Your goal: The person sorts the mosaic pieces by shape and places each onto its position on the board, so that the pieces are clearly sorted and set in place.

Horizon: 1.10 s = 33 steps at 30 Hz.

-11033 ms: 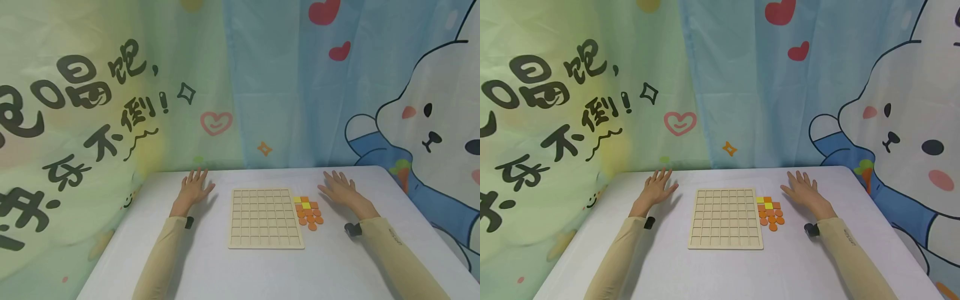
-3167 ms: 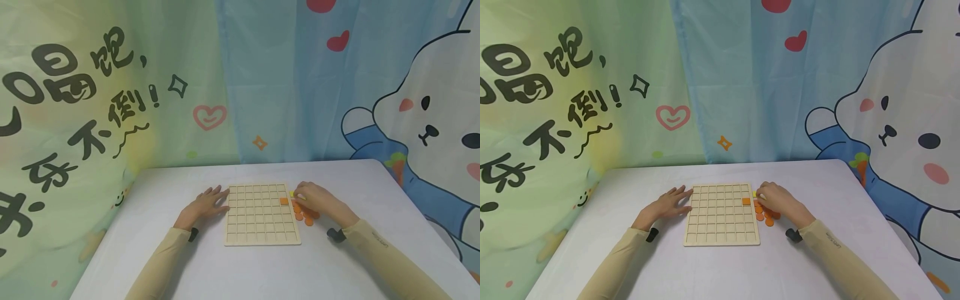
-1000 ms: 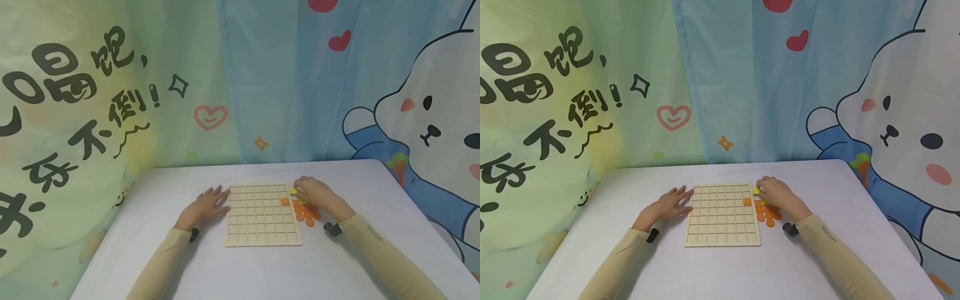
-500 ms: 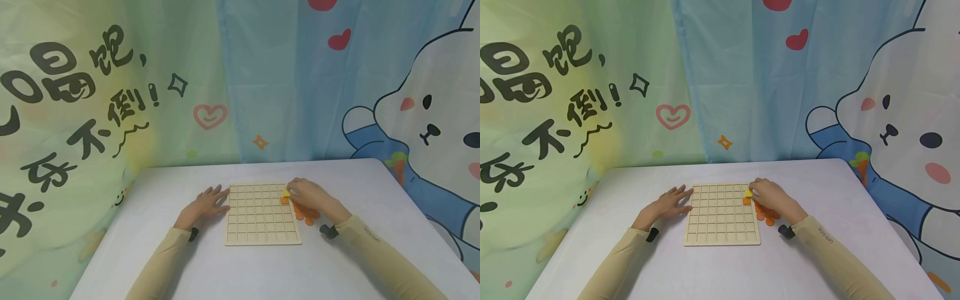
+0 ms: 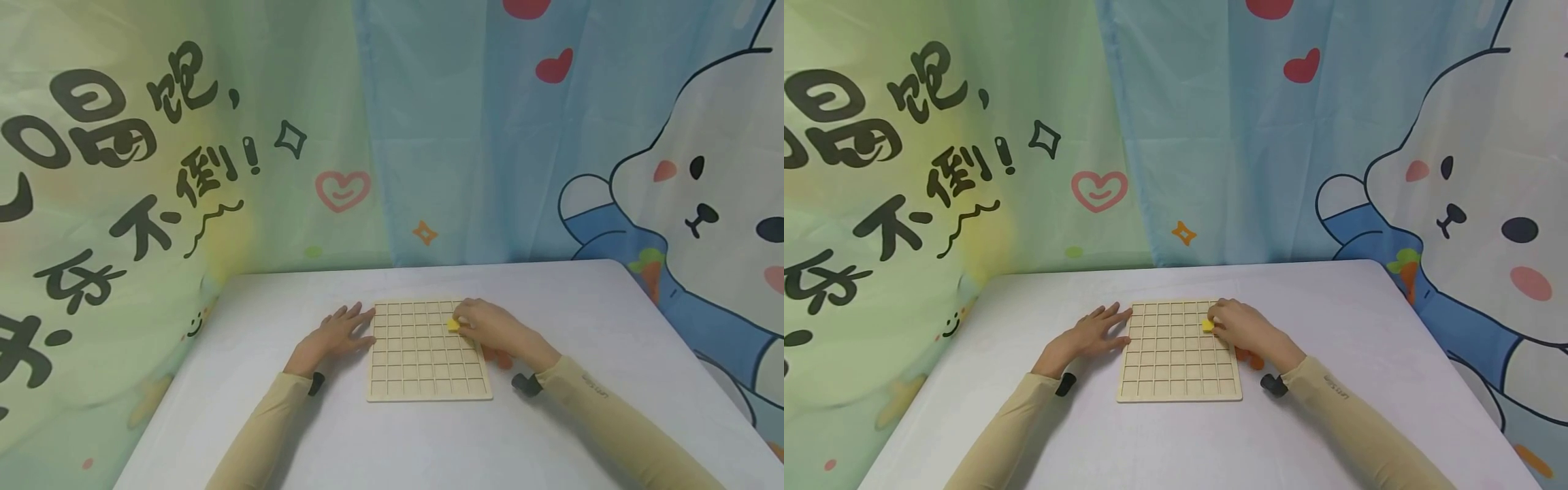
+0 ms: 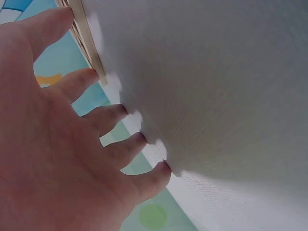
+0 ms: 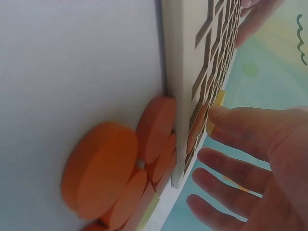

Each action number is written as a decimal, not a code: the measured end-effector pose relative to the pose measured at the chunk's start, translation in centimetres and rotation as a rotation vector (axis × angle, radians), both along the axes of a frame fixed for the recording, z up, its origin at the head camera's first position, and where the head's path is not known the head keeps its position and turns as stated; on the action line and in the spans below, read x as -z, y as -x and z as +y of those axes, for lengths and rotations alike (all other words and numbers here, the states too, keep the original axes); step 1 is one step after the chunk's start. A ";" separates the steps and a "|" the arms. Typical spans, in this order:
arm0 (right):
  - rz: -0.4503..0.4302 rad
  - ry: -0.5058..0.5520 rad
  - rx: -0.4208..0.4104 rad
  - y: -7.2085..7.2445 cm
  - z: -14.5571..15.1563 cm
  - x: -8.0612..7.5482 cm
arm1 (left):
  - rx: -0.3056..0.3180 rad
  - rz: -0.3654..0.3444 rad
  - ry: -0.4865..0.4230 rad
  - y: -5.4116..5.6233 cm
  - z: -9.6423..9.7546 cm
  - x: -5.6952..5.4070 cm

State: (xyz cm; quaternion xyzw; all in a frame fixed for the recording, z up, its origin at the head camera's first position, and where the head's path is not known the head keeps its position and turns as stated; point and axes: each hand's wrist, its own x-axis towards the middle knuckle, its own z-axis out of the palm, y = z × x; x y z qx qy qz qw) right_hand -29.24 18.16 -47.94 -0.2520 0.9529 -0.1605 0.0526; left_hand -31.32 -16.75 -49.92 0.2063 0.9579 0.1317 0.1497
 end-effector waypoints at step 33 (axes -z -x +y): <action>0.004 -0.006 -0.051 0.3 -0.1 0.6 | 0.004 0.003 -0.002 0.0 0.0 0.1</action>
